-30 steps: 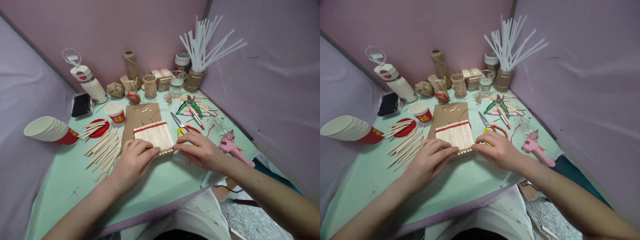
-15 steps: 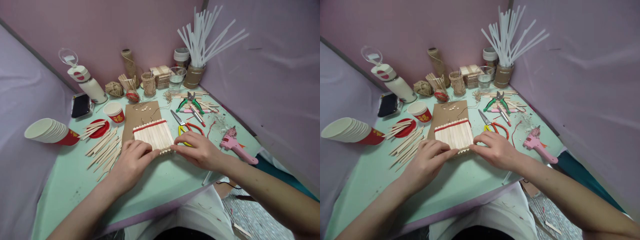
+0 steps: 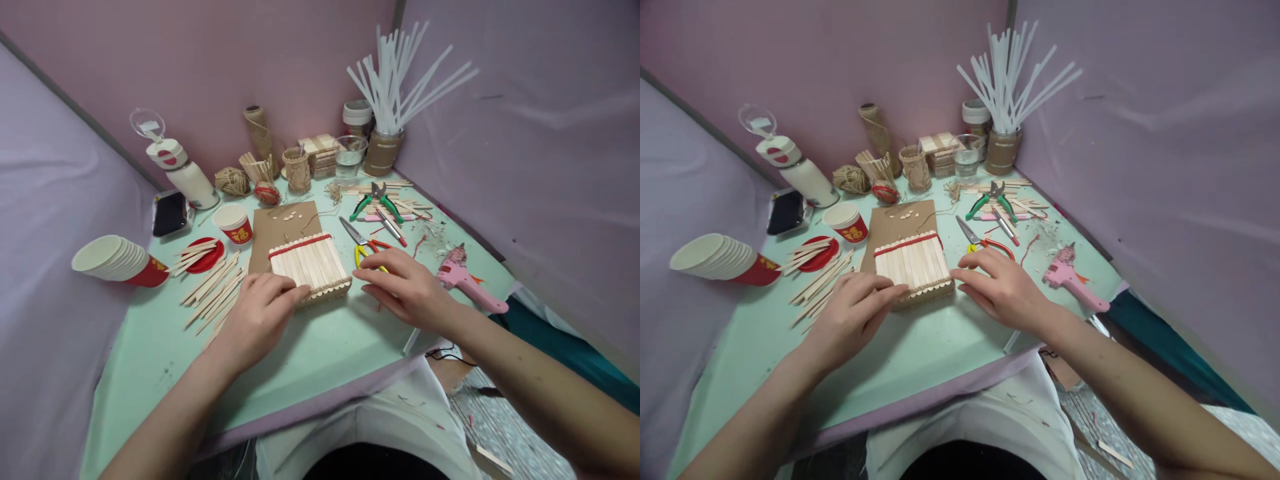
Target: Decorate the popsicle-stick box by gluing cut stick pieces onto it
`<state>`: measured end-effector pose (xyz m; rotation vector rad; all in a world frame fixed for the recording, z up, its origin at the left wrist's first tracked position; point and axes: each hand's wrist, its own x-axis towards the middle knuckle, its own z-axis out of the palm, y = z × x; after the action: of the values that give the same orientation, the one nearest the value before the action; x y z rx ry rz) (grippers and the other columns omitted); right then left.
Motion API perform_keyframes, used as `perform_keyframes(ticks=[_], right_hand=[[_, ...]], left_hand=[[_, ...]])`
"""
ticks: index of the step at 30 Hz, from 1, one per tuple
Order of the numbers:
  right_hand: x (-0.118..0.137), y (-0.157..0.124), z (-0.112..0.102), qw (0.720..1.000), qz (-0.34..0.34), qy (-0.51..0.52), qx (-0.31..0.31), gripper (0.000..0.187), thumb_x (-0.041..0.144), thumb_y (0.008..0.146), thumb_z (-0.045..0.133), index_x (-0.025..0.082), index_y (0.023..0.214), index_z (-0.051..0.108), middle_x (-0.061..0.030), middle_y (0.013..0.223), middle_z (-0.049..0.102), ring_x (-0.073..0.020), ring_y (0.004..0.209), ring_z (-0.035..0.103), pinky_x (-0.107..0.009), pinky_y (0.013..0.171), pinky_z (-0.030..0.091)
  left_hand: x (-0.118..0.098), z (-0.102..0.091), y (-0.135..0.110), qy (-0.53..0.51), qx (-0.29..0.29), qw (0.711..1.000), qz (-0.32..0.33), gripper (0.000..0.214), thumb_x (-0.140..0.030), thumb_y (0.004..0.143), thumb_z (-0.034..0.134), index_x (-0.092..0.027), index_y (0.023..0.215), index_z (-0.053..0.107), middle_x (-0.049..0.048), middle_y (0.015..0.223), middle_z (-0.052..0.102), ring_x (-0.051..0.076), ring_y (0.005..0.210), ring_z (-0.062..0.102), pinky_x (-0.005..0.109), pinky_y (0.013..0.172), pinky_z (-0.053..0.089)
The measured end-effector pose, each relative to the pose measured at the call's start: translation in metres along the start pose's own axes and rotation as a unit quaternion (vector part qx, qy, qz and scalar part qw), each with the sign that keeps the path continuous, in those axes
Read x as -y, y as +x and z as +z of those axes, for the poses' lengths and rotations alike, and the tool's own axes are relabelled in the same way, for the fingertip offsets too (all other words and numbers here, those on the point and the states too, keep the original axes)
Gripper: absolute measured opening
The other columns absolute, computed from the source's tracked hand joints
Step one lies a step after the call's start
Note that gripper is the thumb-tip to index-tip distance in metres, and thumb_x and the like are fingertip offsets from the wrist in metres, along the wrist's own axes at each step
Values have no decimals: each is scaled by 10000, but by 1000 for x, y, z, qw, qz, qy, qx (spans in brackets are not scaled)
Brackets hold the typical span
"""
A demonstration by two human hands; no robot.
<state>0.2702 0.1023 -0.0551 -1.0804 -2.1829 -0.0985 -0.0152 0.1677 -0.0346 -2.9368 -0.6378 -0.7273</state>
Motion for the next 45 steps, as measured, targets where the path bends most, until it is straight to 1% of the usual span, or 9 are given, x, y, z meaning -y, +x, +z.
perform_keyframes(ticks=[4, 8, 11, 18, 24, 31, 35, 38, 45], right_hand=[[8, -8, -3, 999, 43, 1, -32, 295, 136, 915, 562, 223, 1194, 597, -122, 1084, 626, -246, 1010, 596, -452, 844, 533], [22, -12, 3, 997, 73, 17, -28, 260, 165, 918, 570, 202, 1169, 625, -127, 1105, 623, -257, 1055, 588, -470, 907, 513], [34, -9, 11, 996, 77, 23, -27, 244, 176, 926, 561, 190, 1159, 632, -130, 1098, 625, -254, 1039, 583, -462, 905, 509], [54, 10, 37, 998, 57, -14, -30, 277, 182, 915, 569, 200, 1184, 636, -127, 1135, 639, -266, 1044, 530, -454, 887, 498], [54, 18, 52, 997, 37, -38, -57, 235, 159, 916, 569, 214, 1124, 666, -94, 1040, 685, -246, 977, 533, -433, 854, 486], [56, 18, 54, 997, 40, -49, -52, 225, 167, 924, 560, 189, 1120, 668, -113, 1061, 673, -252, 1002, 522, -446, 886, 478], [64, 23, 54, 998, 18, -51, -44, 240, 193, 916, 580, 194, 1138, 669, -111, 1107, 665, -253, 1011, 508, -448, 901, 471], [69, 27, 54, 998, 3, -58, -34, 238, 183, 911, 580, 205, 1126, 680, -96, 1063, 681, -249, 992, 506, -451, 911, 464], [72, 29, 54, 998, 11, -67, -11, 234, 186, 932, 543, 216, 1115, 685, -87, 1027, 694, -243, 957, 517, -444, 897, 472]], left_hand=[[2, -6, -4, -63, -10, 997, -45, 229, -143, 934, 549, -197, 1154, 585, 70, 1004, 677, 192, 923, 600, 348, 807, 415], [6, -8, -10, -159, -6, 983, -93, 286, -167, 900, 585, -212, 1180, 557, 65, 1032, 676, 205, 980, 602, 363, 866, 440], [8, -6, -15, -190, -17, 975, -110, 287, -181, 887, 590, -208, 1171, 551, 66, 1039, 668, 208, 985, 596, 366, 883, 448], [11, 4, -23, -209, -51, 969, -122, 248, -186, 886, 606, -207, 1130, 565, 47, 970, 671, 192, 933, 603, 351, 867, 450], [10, 7, -25, -216, -68, 967, -117, 233, -172, 883, 614, -209, 1110, 578, 28, 932, 681, 179, 908, 606, 335, 850, 453], [9, 7, -27, -203, -67, 969, -123, 191, -156, 889, 600, -213, 1071, 595, 23, 920, 697, 181, 904, 615, 338, 829, 440], [9, 8, -28, -203, -70, 968, -126, 198, -169, 894, 596, -214, 1087, 596, 27, 914, 692, 180, 896, 619, 339, 827, 449], [9, 8, -30, -214, -72, 965, -131, 200, -183, 901, 583, -213, 1099, 589, 36, 916, 683, 179, 887, 624, 338, 825, 467], [7, 9, -27, -221, -82, 964, -123, 178, -198, 911, 562, -215, 1087, 589, 49, 942, 674, 181, 903, 636, 339, 833, 497]])
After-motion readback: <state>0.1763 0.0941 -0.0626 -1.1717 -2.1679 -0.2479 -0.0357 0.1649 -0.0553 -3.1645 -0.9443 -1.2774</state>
